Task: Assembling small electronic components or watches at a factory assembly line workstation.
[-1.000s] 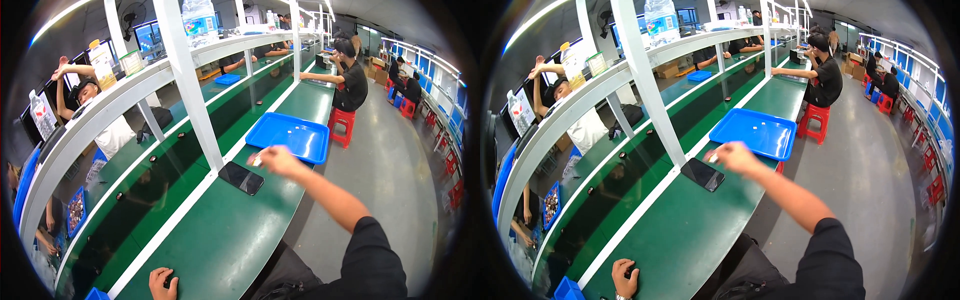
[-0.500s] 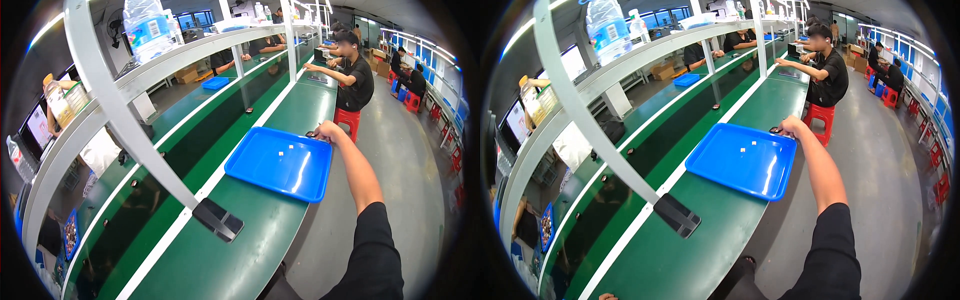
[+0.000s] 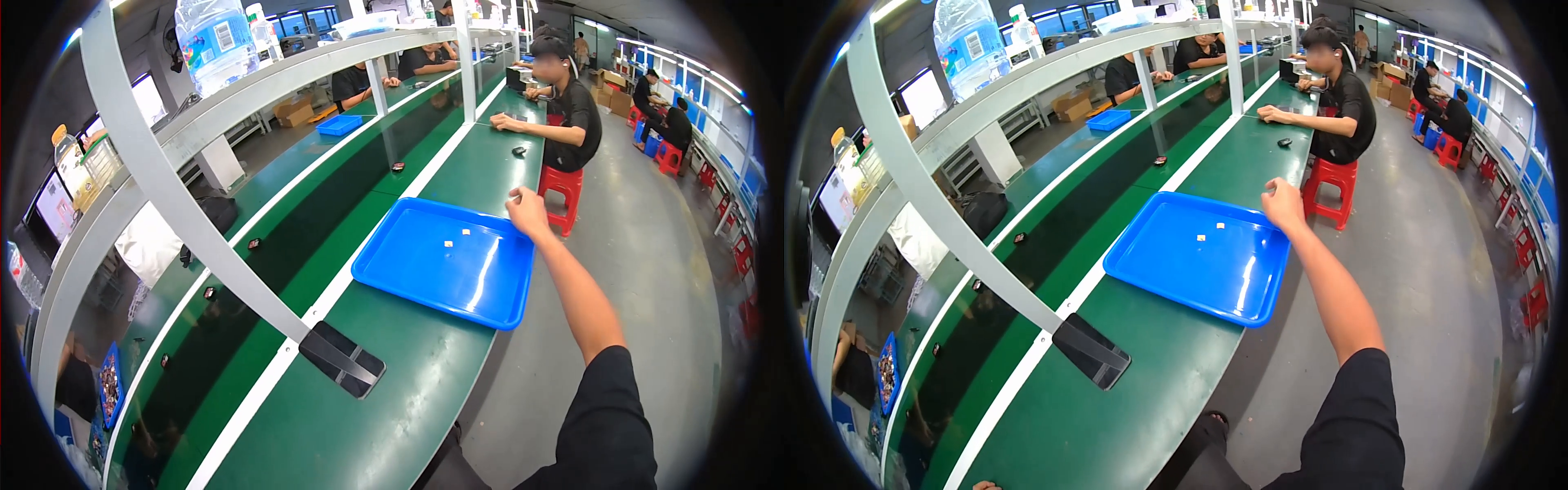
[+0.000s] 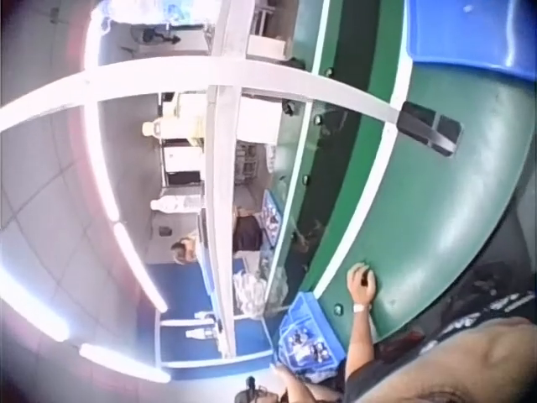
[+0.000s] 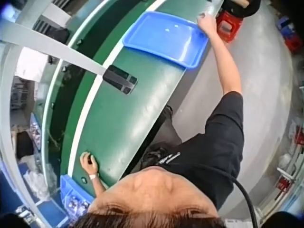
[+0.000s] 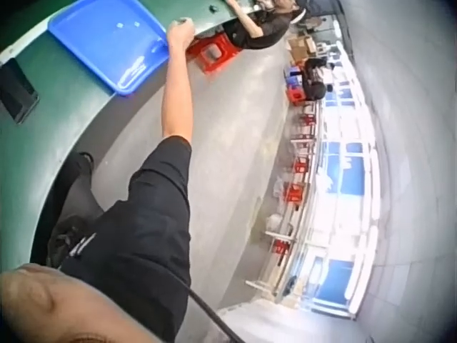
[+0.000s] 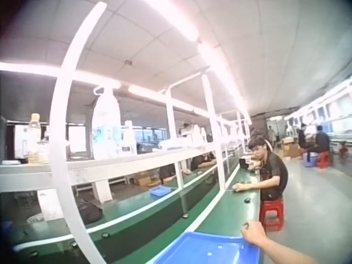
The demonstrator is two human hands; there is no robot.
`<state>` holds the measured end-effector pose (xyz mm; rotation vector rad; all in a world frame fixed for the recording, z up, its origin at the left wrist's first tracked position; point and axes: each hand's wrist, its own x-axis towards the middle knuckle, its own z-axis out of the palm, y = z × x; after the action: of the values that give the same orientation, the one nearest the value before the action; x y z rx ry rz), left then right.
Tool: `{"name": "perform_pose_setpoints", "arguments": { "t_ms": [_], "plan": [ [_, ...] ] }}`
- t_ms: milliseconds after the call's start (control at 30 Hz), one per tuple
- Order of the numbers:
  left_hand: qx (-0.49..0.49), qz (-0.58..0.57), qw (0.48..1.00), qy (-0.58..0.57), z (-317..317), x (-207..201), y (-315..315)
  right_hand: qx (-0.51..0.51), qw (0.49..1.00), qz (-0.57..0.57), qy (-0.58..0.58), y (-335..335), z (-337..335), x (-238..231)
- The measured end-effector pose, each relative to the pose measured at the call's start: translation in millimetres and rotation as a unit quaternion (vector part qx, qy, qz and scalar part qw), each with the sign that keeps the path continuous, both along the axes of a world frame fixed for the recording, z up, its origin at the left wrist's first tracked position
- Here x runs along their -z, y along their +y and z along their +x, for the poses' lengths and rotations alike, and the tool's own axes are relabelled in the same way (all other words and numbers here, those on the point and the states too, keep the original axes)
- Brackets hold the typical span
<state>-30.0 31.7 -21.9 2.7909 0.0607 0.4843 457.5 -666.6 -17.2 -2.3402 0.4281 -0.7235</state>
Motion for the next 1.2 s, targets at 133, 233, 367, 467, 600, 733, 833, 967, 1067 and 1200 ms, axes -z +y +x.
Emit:
{"name": "perform_pose_setpoints", "arguments": {
  "t_ms": [133, 233, 367, 467, 600, 733, 833, 967, 1067, 1200],
  "plan": [
    [0.021, 0.005, 1.0, -0.023, -2, -2, -5, 0.005, 0.998, 0.038, -0.051, 28, -71, -13],
    [0.034, -0.002, 0.999, -0.036, -4, 2, -4, -0.021, 0.996, 0.054, -0.07, 45, -114, -15],
    [0.044, 0.002, 0.998, -0.047, -6, 1, -8, -0.136, 0.987, 0.043, -0.072, 110, -165, -26],
    [0.005, -0.044, 0.993, -0.112, -21, 18, 10, -0.291, 0.954, -0.002, -0.072, 214, -191, -42],
    [0.013, -0.009, 0.998, -0.066, -30, -4, -24, -0.402, 0.914, 0.012, -0.057, 314, -259, -53],
    [-0.002, -0.041, 0.994, -0.099, -64, -15, -51, -0.525, 0.845, -0.059, -0.081, 372, -290, -24],
    [-0.137, -0.013, 0.982, -0.126, -113, -12, -29, -0.579, 0.801, -0.124, -0.086, 414, -295, 10],
    [-0.326, 0.022, 0.934, -0.145, -187, -1, 57, -0.668, 0.724, -0.168, 0.027, 517, -311, 10],
    [-0.286, 0.069, 0.941, -0.169, -173, 21, 96, -0.692, 0.711, -0.113, -0.049, 551, -291, 30],
    [-0.283, 0.048, 0.958, -0.021, -149, 2, 80, -0.685, 0.713, -0.112, -0.102, 571, -278, 42]
  ]
}}
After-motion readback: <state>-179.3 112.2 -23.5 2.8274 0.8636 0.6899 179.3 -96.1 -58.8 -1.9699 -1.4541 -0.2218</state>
